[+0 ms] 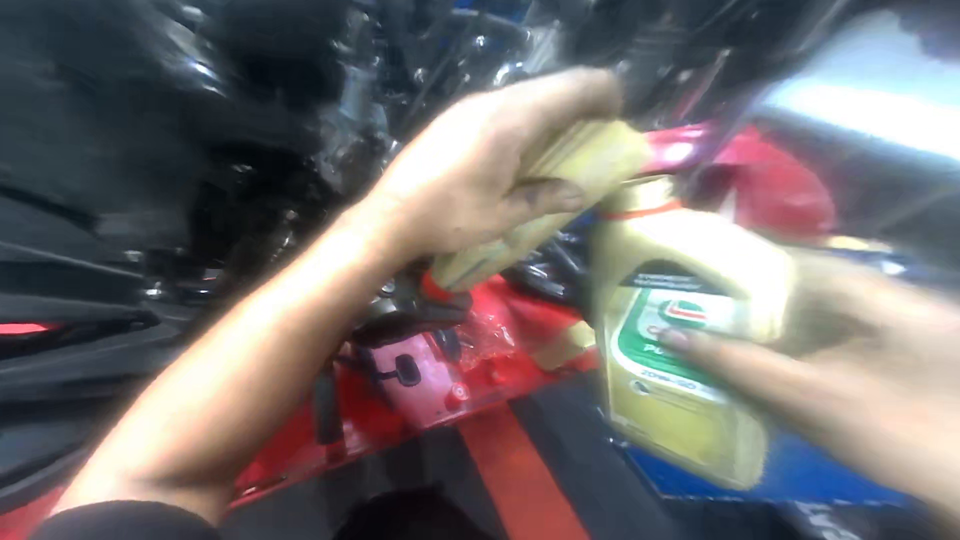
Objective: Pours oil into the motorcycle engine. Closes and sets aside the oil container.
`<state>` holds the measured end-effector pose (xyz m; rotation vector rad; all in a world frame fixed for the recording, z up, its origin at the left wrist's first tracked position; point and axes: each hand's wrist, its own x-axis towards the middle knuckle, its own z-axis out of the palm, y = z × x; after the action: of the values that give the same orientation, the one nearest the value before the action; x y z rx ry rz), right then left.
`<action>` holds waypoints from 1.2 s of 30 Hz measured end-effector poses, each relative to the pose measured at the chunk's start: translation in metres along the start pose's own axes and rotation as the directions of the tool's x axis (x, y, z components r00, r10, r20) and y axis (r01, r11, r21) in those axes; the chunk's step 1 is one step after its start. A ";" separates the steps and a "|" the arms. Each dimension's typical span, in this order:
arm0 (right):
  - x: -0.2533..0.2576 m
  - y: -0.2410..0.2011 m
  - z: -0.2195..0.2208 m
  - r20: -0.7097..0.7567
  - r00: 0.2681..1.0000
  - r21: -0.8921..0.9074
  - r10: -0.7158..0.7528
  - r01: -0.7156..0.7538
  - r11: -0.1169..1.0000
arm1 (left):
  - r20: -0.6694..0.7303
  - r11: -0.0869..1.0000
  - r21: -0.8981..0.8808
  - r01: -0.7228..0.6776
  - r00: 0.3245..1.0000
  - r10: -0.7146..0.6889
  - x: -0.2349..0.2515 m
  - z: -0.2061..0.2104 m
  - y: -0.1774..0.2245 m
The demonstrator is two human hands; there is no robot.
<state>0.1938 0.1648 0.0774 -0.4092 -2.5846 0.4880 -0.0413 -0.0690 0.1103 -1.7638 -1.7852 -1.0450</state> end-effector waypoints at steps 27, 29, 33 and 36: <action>-0.065 0.088 0.408 0.376 0.921 0.336 0.099 -0.235 0.912 | -0.228 0.932 0.205 0.299 0.941 -0.252 -0.003 0.047 0.002; -0.062 0.107 0.405 0.457 0.889 0.263 0.006 -0.142 0.954 | -0.232 0.915 0.226 0.333 0.931 -0.281 0.000 0.050 0.001; -0.053 0.152 0.398 0.700 0.714 -0.145 -0.011 0.157 0.977 | -0.257 0.859 0.326 0.395 0.911 -0.322 0.007 0.060 0.007; -0.047 0.171 0.399 0.820 0.569 -0.197 0.065 0.174 0.965 | -0.274 0.794 0.382 0.473 0.878 -0.392 0.014 0.067 0.016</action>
<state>0.0675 0.1946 -0.3392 -0.1855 -3.6085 0.3600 -0.0131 -0.0107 0.0821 -0.9744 -2.1534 -0.8328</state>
